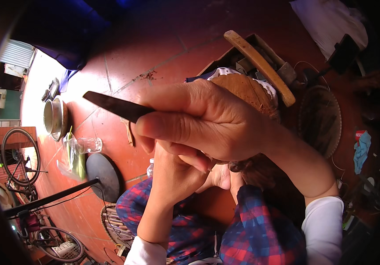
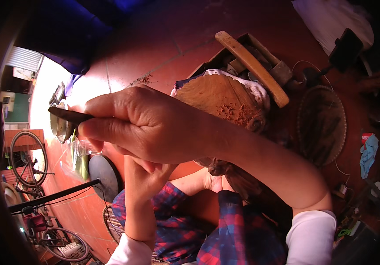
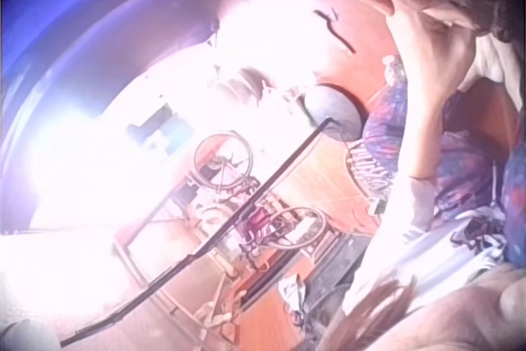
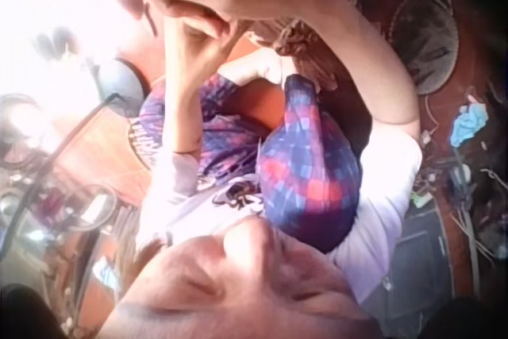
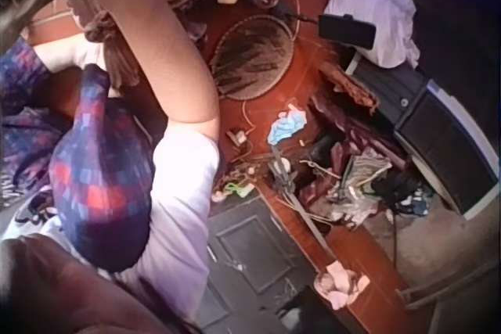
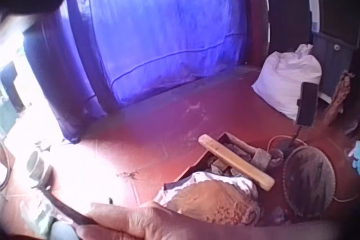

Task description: The person sits on the floor and carves a wooden object using a chisel and a mallet. They hold the wood steady with one hand while striking the chisel with the mallet to shape the surface. A cat walks through the background during the task.

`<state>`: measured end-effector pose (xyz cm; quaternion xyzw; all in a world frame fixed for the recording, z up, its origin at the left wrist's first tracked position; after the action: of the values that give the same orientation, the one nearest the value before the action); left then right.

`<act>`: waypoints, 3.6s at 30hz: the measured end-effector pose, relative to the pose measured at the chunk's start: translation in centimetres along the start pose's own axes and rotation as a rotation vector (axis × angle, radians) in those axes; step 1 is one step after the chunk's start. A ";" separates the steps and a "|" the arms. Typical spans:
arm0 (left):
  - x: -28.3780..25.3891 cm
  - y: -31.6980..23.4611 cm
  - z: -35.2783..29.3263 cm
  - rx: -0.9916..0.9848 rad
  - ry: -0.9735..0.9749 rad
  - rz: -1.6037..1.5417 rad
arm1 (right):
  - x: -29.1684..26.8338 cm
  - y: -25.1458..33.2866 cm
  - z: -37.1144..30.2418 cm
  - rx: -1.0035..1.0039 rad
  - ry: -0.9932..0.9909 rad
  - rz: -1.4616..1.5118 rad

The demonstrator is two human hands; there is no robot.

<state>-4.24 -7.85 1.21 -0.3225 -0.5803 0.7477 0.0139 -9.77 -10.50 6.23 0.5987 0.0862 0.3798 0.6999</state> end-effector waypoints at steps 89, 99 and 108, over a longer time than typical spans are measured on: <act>2.0 5.7 -1.4 0.089 0.073 -0.056 | -3.5 -8.2 -3.4 0.161 -0.500 -0.183; 1.7 5.5 -1.9 0.201 -0.034 -0.124 | -3.5 -8.8 -3.2 0.196 -0.508 -0.266; 1.8 5.6 -1.8 0.161 0.025 -0.132 | -3.3 -8.0 -2.5 0.166 -0.447 -0.291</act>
<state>-2.79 -7.46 -4.68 -0.2906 -0.5380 0.7854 0.0962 -10.09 -10.62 -2.79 0.7042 0.0458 0.1254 0.6973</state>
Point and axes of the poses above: each hand's wrist, its own z-axis towards the middle knuckle, its own x-axis out of the palm, y = z × x, the point moved 9 cm from there along z, towards the middle knuckle, and after that the axes turned 2 degrees about y, right-handed, at the moved point
